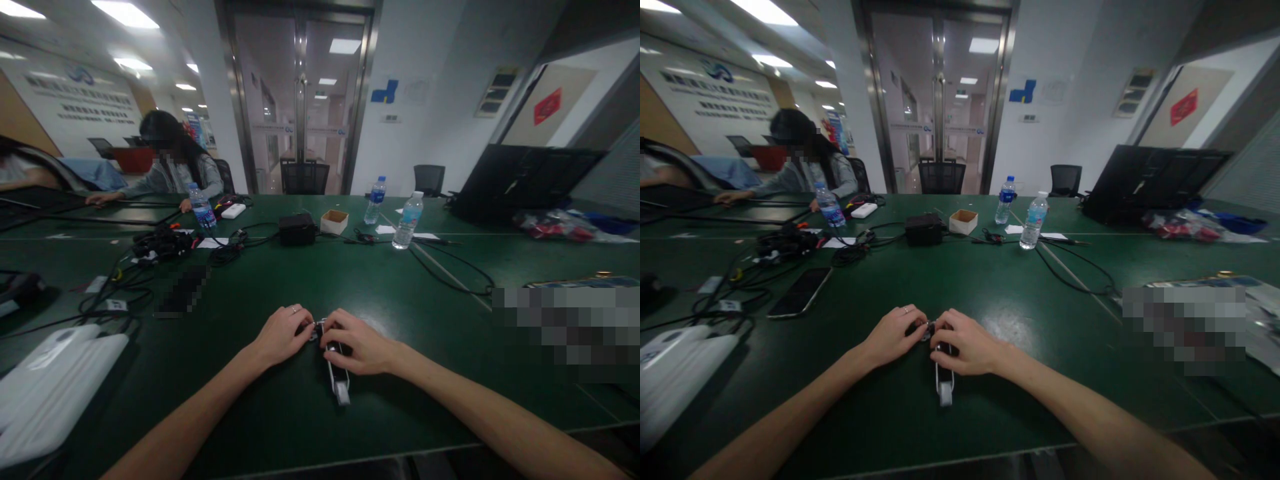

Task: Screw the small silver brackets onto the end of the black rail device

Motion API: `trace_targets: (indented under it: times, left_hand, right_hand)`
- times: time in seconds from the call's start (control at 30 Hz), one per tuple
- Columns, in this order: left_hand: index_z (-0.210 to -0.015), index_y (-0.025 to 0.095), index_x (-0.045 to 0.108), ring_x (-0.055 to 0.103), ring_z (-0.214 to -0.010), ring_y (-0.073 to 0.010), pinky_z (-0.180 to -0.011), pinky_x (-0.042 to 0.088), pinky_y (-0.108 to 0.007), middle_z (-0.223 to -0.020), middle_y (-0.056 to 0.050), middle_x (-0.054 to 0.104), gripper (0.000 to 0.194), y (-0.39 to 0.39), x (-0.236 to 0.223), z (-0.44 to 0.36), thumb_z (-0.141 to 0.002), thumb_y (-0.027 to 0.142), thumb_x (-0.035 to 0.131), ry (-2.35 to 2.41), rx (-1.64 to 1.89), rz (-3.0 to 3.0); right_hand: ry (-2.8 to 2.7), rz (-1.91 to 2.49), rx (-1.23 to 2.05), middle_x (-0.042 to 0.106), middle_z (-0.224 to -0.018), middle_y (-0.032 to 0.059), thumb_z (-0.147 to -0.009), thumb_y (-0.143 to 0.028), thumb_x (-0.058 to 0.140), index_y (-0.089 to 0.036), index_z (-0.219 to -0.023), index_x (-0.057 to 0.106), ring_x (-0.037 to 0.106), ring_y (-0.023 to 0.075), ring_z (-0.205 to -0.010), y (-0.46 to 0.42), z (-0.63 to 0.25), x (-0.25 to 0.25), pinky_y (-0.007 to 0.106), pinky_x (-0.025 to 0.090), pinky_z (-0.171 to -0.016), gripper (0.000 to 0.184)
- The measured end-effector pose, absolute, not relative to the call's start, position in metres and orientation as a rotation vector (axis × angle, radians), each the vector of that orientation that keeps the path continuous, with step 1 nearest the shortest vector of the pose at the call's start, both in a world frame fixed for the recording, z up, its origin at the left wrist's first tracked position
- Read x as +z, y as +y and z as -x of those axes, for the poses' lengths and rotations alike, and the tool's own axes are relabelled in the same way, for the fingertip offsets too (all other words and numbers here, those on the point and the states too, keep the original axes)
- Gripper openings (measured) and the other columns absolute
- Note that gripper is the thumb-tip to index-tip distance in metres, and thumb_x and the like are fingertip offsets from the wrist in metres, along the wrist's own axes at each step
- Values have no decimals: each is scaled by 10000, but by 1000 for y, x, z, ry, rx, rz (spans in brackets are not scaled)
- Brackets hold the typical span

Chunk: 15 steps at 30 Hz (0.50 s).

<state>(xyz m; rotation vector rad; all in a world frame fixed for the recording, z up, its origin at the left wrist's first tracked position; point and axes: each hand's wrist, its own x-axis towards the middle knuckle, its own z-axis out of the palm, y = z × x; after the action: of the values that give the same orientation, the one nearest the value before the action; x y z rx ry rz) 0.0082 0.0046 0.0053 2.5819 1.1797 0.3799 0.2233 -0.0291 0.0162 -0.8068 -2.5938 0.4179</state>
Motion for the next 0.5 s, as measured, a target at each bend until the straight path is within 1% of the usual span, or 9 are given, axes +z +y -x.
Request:
trace_targets:
  times: [0.17,0.23,0.27,0.33,0.37,0.43,0.5]
  left_hand:
    - [-1029,182,599,576,-862,-196,-786,452,-339,-989,-46,601,210,5,4,-8,-927,319,476,1197,431,-2585]
    - [-1071,187,592,577,-877,-199,-804,456,-344,-1024,-51,599,241,5,3,-7,-928,334,466,1206,427,-2578]
    - [-1088,187,588,577,-883,-200,-806,459,-345,-1037,-52,598,256,5,3,-6,-931,342,458,1206,417,-2574]
    - [-1103,182,582,576,-899,-200,-810,463,-344,-1057,-53,596,271,5,4,-6,-935,345,446,1200,393,-2572]
    - [-1104,178,582,574,-908,-201,-814,463,-344,-1065,-54,594,271,4,4,-6,-935,339,446,1197,382,-2573]
    - [-1106,170,583,573,-917,-202,-821,461,-348,-1072,-58,592,267,3,4,-6,-933,325,449,1192,370,-2577]
    - [-1103,174,587,573,-918,-203,-820,461,-351,-1071,-59,592,263,2,3,-7,-934,325,454,1182,355,-2569]
  right_hand:
    - [-2520,1068,423,537,-1014,73,-839,-273,613,-177,-855,637,507,173,-905,-11,-236,10,291,475,-741,100]
    - [-2473,1214,387,531,-1015,65,-824,-229,613,-186,-844,634,506,179,-927,5,-252,4,306,467,-778,52]
    - [-2427,1298,343,532,-1019,65,-823,-201,598,-187,-881,630,505,184,-943,14,-262,1,321,459,-809,68]
    - [-2336,1497,250,530,-1064,75,-803,-142,576,-190,-1057,593,493,200,-990,32,-285,-5,342,444,-849,259]
    - [-2297,1606,190,523,-1094,85,-805,-113,546,-197,-1116,573,482,211,-1014,41,-298,-8,348,438,-855,323]
    - [-2218,1854,30,496,-1161,113,-823,-78,471,-223,-1203,544,449,255,-1066,54,-324,-13,370,434,-844,413]
    - [-2143,2059,-111,452,-1226,141,-835,-84,450,-255,-1316,473,427,292,-1082,65,-348,-19,388,438,-816,511]
